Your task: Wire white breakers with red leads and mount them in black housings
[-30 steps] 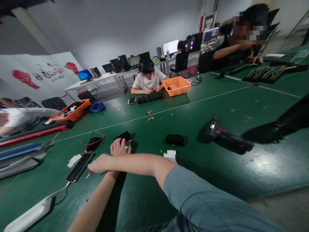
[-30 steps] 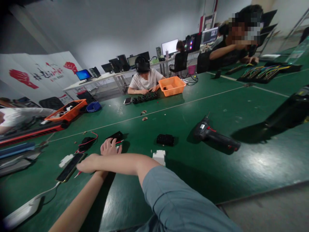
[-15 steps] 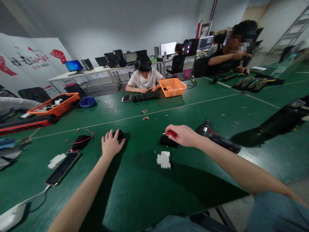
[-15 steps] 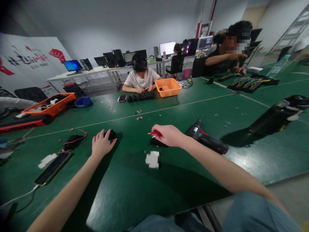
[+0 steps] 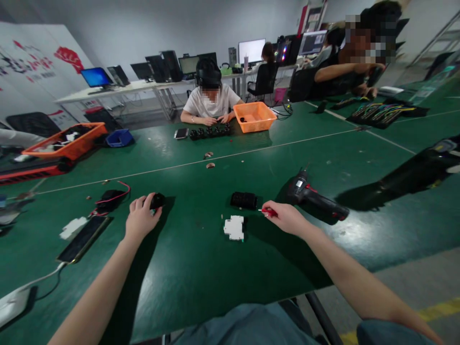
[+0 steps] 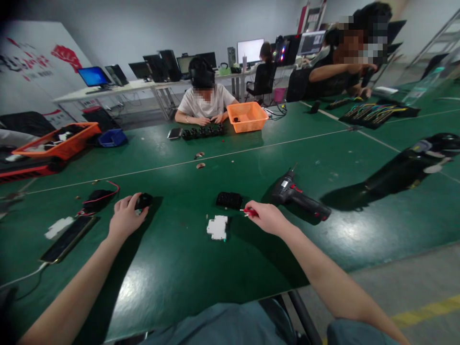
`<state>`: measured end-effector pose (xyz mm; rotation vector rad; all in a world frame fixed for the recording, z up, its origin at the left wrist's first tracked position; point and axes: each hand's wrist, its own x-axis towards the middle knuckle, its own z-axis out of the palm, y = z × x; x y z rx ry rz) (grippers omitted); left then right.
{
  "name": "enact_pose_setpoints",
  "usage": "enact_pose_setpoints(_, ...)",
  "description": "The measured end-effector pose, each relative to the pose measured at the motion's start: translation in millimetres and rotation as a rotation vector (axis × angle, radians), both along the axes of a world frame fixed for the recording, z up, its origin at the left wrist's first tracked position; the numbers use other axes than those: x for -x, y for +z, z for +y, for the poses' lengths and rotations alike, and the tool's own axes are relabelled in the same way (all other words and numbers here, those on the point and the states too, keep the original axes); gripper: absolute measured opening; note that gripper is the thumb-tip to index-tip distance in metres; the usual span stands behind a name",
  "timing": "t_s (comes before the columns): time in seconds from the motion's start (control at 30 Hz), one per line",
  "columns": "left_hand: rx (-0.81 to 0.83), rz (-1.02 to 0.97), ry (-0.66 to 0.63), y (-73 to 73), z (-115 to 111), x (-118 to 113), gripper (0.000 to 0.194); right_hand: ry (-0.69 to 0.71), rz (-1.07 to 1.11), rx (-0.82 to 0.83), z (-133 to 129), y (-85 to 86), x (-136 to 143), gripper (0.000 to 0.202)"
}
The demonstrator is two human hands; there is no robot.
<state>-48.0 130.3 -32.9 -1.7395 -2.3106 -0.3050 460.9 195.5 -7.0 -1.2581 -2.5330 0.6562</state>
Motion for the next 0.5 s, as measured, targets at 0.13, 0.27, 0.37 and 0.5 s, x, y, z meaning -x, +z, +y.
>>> enact_pose_setpoints(0.13, 0.014, -0.006, 0.026, 1.8, -20, 7, 0.062, 0.096, -0.025, 0.023, -4, -6.2, 8, 0.022)
enact_pose_setpoints(0.27, 0.015, -0.001, 0.013, 1.8, -27, 13, 0.062, 0.156, -0.026, -0.011, -11, -10.8, 14, 0.025)
enact_pose_setpoints(0.37, 0.007, 0.029, -0.019, 0.3, -26, 16, 0.063, 0.148, -0.025, -0.040, -11, -13.2, 14, 0.027)
enact_pose_setpoints(0.5, -0.009, 0.063, -0.037, -2.8, -24, 20, 0.064, 0.079, -0.097, -0.056, -4, -13.8, 10, 0.026)
